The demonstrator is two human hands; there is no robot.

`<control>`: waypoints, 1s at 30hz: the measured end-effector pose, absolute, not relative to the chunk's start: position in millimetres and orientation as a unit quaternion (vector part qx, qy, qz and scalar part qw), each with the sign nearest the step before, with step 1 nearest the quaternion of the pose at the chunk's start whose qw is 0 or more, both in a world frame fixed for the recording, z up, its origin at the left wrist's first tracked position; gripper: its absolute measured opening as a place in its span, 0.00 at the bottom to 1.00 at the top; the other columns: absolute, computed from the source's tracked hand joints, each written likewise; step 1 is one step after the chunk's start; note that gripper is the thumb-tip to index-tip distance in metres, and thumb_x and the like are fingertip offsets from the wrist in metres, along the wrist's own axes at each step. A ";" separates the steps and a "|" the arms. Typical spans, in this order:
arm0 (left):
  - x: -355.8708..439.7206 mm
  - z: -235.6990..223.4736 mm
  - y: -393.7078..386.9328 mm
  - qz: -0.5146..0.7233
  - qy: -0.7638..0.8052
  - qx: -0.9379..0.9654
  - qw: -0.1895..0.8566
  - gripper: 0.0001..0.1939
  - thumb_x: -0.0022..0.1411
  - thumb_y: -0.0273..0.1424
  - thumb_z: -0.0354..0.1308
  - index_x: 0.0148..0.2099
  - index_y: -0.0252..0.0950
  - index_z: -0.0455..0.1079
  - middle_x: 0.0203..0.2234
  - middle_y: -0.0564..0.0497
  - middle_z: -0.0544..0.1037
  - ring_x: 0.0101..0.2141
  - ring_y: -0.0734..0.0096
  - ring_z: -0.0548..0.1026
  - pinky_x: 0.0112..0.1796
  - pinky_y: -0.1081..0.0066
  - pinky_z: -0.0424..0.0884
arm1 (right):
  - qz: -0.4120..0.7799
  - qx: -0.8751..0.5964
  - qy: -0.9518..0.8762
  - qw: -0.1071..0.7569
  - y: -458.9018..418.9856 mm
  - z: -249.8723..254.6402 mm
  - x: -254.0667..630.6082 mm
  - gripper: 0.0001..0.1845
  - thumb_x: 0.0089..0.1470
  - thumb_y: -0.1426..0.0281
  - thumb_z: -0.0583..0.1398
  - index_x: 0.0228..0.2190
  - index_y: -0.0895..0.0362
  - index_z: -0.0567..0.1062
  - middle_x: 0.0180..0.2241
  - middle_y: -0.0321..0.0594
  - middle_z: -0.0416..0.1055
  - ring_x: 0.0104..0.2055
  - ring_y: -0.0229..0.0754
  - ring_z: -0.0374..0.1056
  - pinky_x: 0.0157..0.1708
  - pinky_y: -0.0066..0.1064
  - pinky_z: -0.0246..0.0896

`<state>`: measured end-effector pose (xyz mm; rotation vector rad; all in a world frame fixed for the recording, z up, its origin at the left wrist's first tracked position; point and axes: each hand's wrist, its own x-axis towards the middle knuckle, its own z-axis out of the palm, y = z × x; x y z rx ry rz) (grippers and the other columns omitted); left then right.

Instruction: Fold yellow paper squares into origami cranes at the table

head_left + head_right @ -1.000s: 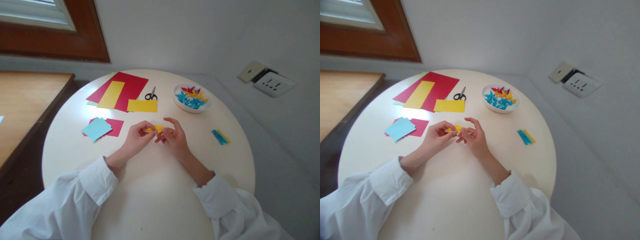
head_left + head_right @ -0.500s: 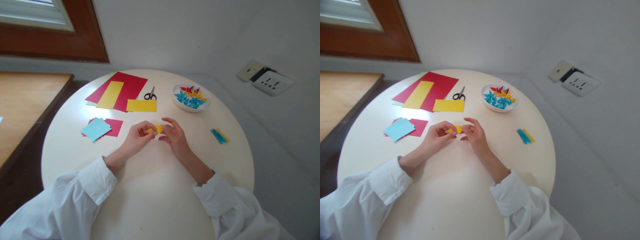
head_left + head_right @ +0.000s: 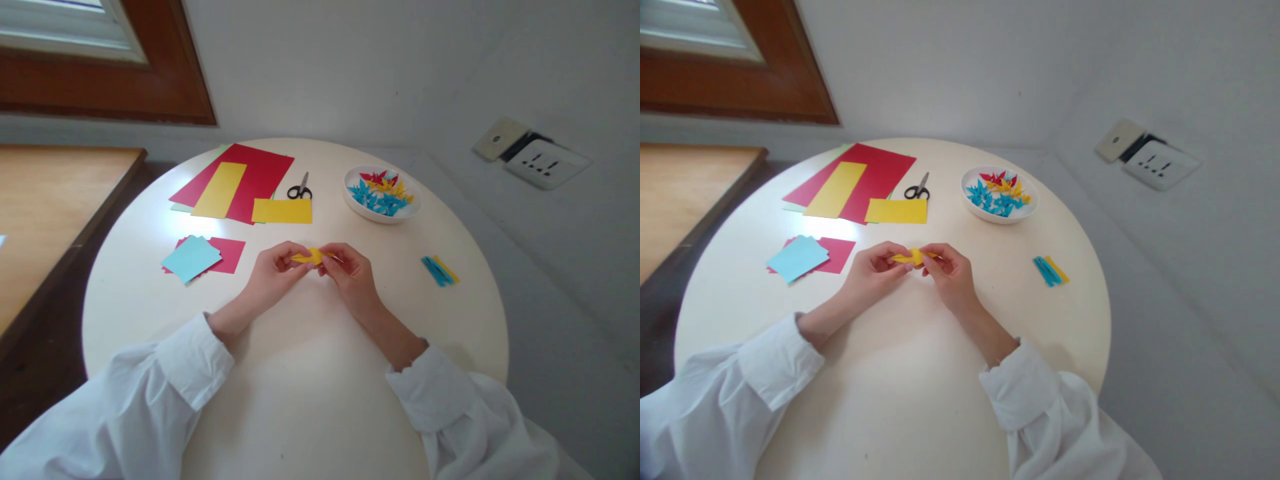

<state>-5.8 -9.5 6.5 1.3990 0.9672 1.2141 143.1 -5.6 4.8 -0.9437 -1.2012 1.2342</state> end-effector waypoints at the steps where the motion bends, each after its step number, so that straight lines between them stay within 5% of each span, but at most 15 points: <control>1: -5.7 7.2 -9.6 0.502 0.405 0.575 0.503 0.08 0.51 0.31 0.61 0.35 0.34 0.70 0.30 0.49 0.77 0.31 0.72 0.75 0.32 0.73 0.70 | 0.520 -0.396 -0.516 0.554 -5.9 5.1 143.1 0.07 0.42 0.67 0.64 0.27 0.55 0.74 0.25 0.32 0.71 0.23 0.32 0.65 0.26 0.28 0.64; 13: -8.3 10.1 -6.5 0.490 0.448 0.540 0.518 0.06 0.51 0.31 0.59 0.32 0.35 0.70 0.25 0.53 0.74 0.26 0.75 0.72 0.30 0.73 0.69 | 0.470 -0.383 -0.586 0.537 -5.7 1.6 146.6 0.04 0.39 0.70 0.66 0.24 0.54 0.78 0.29 0.37 0.73 0.33 0.37 0.70 0.37 0.33 0.69; 30: -7.8 8.7 -8.4 0.483 0.435 0.586 0.484 0.09 0.52 0.30 0.59 0.36 0.33 0.72 0.31 0.48 0.77 0.30 0.72 0.74 0.32 0.74 0.69 | 0.450 -0.417 -0.581 0.535 -7.5 5.1 145.2 0.06 0.43 0.67 0.64 0.25 0.56 0.74 0.27 0.36 0.73 0.27 0.36 0.70 0.32 0.32 0.70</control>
